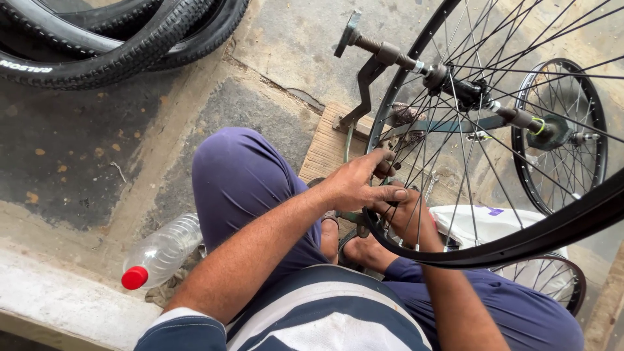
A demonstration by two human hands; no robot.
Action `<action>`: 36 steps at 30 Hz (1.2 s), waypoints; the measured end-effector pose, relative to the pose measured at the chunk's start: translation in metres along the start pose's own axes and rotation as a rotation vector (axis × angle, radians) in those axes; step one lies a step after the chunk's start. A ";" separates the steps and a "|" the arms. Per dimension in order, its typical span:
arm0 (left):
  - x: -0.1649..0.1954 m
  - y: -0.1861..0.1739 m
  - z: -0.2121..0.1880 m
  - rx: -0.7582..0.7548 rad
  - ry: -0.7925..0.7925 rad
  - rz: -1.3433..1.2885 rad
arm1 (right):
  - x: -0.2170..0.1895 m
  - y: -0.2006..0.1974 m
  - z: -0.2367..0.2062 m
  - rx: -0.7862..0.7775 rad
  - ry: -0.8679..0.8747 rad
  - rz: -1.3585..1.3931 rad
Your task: The person uses a spoke wrench to adjust the tension of individual spokes on a bicycle wheel mounted in a truing stand. They repeatedly rotate the wheel, check alignment, and tighten or loosen spoke nipples to true the rim.
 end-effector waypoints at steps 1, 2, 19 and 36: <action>0.001 0.000 0.000 0.003 0.013 -0.006 | -0.002 -0.003 -0.002 -0.019 -0.016 -0.026; 0.000 0.001 0.001 -0.002 0.007 0.014 | -0.003 -0.006 -0.005 -0.036 -0.035 -0.052; -0.004 0.002 0.002 -0.007 -0.025 0.011 | 0.031 -0.009 0.006 -0.107 -0.102 0.253; -0.006 0.002 0.001 -0.008 -0.008 0.060 | -0.008 -0.009 -0.004 -0.042 -0.130 -0.083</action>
Point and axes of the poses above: each hand's wrist, its own z-axis towards the middle knuckle, its own y-axis out of the palm, x = y × z, the point moved 7 cm from there along z, towards the middle knuckle, and after that the axes turned 1 degree about -z, right-handed, at the moved point
